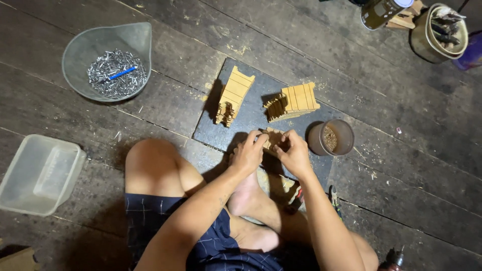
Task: Assembling small wooden structures by aligning slats and hammering in nails while sitting on the floor.
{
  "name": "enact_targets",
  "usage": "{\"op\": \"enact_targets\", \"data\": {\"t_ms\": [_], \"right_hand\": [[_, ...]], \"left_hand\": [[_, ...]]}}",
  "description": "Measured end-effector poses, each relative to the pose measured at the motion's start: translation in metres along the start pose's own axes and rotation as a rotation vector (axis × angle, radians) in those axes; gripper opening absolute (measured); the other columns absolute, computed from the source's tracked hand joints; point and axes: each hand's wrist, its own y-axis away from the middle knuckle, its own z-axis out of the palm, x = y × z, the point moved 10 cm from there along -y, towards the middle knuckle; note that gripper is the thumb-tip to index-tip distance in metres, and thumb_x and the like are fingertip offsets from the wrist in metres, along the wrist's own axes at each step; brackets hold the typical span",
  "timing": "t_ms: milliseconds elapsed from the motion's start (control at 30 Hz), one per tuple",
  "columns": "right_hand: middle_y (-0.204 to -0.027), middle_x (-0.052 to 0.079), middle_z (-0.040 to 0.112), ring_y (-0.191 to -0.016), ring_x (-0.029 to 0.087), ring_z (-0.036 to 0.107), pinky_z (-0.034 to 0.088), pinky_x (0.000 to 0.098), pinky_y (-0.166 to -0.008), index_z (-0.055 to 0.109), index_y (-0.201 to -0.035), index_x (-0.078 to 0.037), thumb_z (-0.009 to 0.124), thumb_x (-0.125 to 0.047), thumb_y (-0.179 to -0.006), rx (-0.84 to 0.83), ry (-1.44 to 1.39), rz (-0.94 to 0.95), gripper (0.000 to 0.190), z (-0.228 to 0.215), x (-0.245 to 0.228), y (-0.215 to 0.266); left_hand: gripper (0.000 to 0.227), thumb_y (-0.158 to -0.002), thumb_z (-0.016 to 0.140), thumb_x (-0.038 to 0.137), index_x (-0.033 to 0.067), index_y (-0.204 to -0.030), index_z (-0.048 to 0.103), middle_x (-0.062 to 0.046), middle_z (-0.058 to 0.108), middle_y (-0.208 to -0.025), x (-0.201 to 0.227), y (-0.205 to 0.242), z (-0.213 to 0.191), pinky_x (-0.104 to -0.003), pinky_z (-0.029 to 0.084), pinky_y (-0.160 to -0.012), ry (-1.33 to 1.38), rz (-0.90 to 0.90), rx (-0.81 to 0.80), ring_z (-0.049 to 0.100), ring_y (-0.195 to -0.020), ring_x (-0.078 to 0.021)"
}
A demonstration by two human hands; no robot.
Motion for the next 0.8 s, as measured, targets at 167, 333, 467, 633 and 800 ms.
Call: {"op": "enact_targets", "data": {"t_ms": [167,333,467,633,800], "right_hand": [[-0.079,0.016,0.072,-0.077,0.036,0.071,0.054,0.0434,-0.071,0.058,-0.092,-0.011,0.086,-0.005,-0.076,0.074,-0.066,0.092,0.032,-0.025,0.019,0.007],[-0.077,0.009,0.063,-0.075,0.025,0.069,0.055,0.0334,-0.071,0.054,-0.090,-0.010,0.083,0.005,-0.074,0.448,-0.212,0.252,0.036,-0.062,0.076,0.065],[-0.086,0.000,0.060,-0.077,0.011,0.062,0.052,0.0245,-0.071,0.051,-0.095,-0.013,0.083,0.001,-0.078,0.503,-0.470,0.386,0.039,-0.029,0.080,0.091],[-0.083,0.000,0.057,-0.073,0.008,0.060,0.049,0.0211,-0.067,0.050,-0.094,-0.012,0.083,0.005,-0.078,0.612,-0.570,0.375,0.040,-0.021,0.072,0.098],[-0.081,0.000,0.056,-0.071,0.008,0.060,0.050,0.0219,-0.067,0.051,-0.095,-0.010,0.081,0.008,-0.078,0.578,-0.582,0.333,0.039,-0.025,0.061,0.086]], "left_hand": [[0.052,-0.089,0.071,0.011,0.0288,-0.135,0.056,0.001,0.047,-0.138,0.012,-0.021,-0.014,-0.061,0.066,-0.072,-0.004,0.088,-0.005,0.071,-0.101,-0.0440],[0.072,-0.075,0.078,0.000,0.0090,-0.142,0.054,-0.021,0.060,-0.146,0.039,-0.027,-0.034,-0.059,0.049,-0.112,0.128,0.300,-0.287,0.060,-0.134,-0.0464],[0.066,-0.077,0.080,0.003,0.0119,-0.137,0.054,-0.018,0.065,-0.138,0.040,-0.030,-0.040,-0.056,0.053,-0.109,0.080,0.286,-0.394,0.065,-0.127,-0.0445],[0.075,-0.078,0.077,-0.007,0.0191,-0.143,0.051,-0.014,0.060,-0.147,0.025,-0.033,-0.020,-0.053,0.056,-0.108,0.073,0.199,-0.358,0.064,-0.132,-0.0395],[0.071,-0.083,0.067,-0.005,0.0257,-0.144,0.050,-0.012,0.058,-0.150,0.022,-0.026,-0.017,-0.052,0.057,-0.108,0.138,0.068,-0.332,0.065,-0.129,-0.0402]]}}
